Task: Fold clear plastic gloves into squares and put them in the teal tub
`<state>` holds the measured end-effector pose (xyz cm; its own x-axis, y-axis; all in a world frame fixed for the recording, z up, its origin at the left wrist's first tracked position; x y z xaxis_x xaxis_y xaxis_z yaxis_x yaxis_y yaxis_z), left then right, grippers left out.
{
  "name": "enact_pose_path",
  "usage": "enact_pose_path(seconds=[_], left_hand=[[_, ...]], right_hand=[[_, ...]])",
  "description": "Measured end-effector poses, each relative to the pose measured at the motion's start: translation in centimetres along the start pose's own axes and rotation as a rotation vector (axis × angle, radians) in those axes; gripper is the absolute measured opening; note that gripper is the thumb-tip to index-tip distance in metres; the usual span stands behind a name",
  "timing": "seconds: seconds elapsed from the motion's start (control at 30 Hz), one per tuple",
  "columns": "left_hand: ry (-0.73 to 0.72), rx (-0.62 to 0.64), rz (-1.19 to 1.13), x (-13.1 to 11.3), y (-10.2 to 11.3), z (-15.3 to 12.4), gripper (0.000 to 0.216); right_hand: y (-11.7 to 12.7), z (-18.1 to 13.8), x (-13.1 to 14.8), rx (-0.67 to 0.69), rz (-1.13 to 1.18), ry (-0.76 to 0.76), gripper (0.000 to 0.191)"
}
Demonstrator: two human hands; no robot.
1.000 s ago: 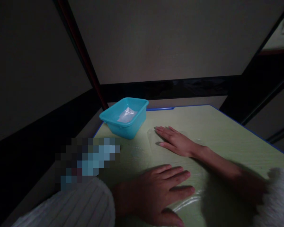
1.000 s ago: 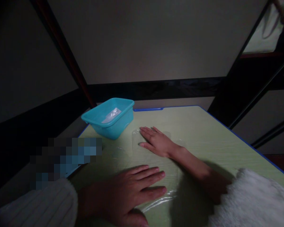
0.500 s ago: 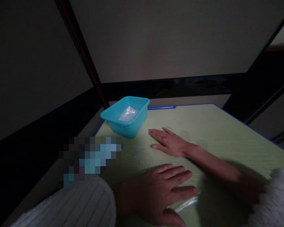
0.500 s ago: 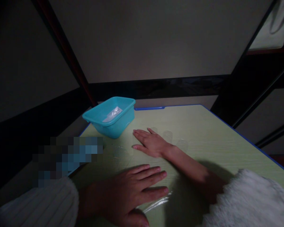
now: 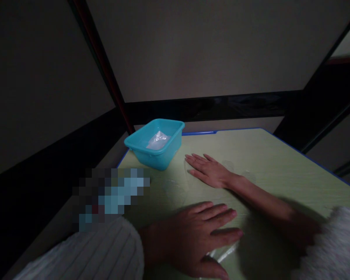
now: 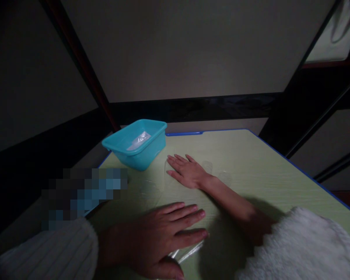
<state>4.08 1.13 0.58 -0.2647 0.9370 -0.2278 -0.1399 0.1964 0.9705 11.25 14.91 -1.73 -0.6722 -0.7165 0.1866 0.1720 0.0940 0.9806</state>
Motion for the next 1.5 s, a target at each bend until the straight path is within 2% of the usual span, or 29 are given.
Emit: enact_pose_path(seconds=[0.23, 0.37, 0.43, 0.53, 0.6, 0.67, 0.73, 0.9, 1.07, 1.23, 1.5], left_hand=[[-0.008, -0.019, -0.020, 0.1, 0.1, -0.1, 0.057], [-0.009, -0.056, -0.045, -0.1, 0.4, -0.1, 0.060], [0.003, -0.116, -0.050, 0.2, 0.8, -0.1, 0.061], [0.166, -0.314, -0.038, 2.7, 1.7, -0.5, 0.049], [0.389, -0.394, -0.001, 5.5, 1.8, -1.3, 0.040], [0.511, -0.373, 0.050, 8.0, 1.4, -2.0, 0.039], [0.532, -0.300, 0.091, 9.8, 0.9, -2.3, 0.042], [0.482, -0.238, 0.117, 11.0, 0.4, -2.1, 0.043], [0.438, -0.152, 0.108, 11.4, -0.1, -1.9, 0.045], [0.439, -0.066, 0.095, 11.7, -0.1, -2.3, 0.060], [0.507, -0.046, 0.086, 11.4, 0.5, -2.0, 0.051]], right_hand=[[0.1, 0.1, -0.5, 0.002, -0.018, -0.014, 0.050], [0.3, 0.0, -0.8, -0.076, 0.085, -0.027, 0.052], [0.5, -0.1, -1.0, -0.148, 0.135, -0.032, 0.051], [0.9, -0.2, -1.3, -0.250, 0.165, -0.040, 0.049], [1.2, -0.3, -1.4, -0.286, 0.168, -0.052, 0.048], [1.8, -0.5, -1.4, -0.319, 0.168, -0.059, 0.048], [2.6, -0.9, -1.2, -0.332, 0.163, -0.042, 0.047], [3.8, -2.4, 1.4, -0.209, 0.176, 0.260, 0.047], [1.9, -3.7, 5.1, 0.018, 0.190, 0.489, 0.056], [0.9, -4.9, 7.3, 0.118, 0.211, 0.610, 0.064], [1.1, -7.1, 8.2, 0.222, 0.262, 0.603, 0.066]])
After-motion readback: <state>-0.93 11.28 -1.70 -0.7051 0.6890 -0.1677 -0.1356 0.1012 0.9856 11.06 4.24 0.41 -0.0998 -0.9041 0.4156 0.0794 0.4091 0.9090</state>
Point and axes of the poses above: each hand's wrist, its own z-axis towards the middle knuckle, its own y-axis out of the back of the hand, x = y × z, the point moved 5 cm from there along z, towards the middle knuckle, and after that the axes turned 1 degree about z, right-handed, at the moved point
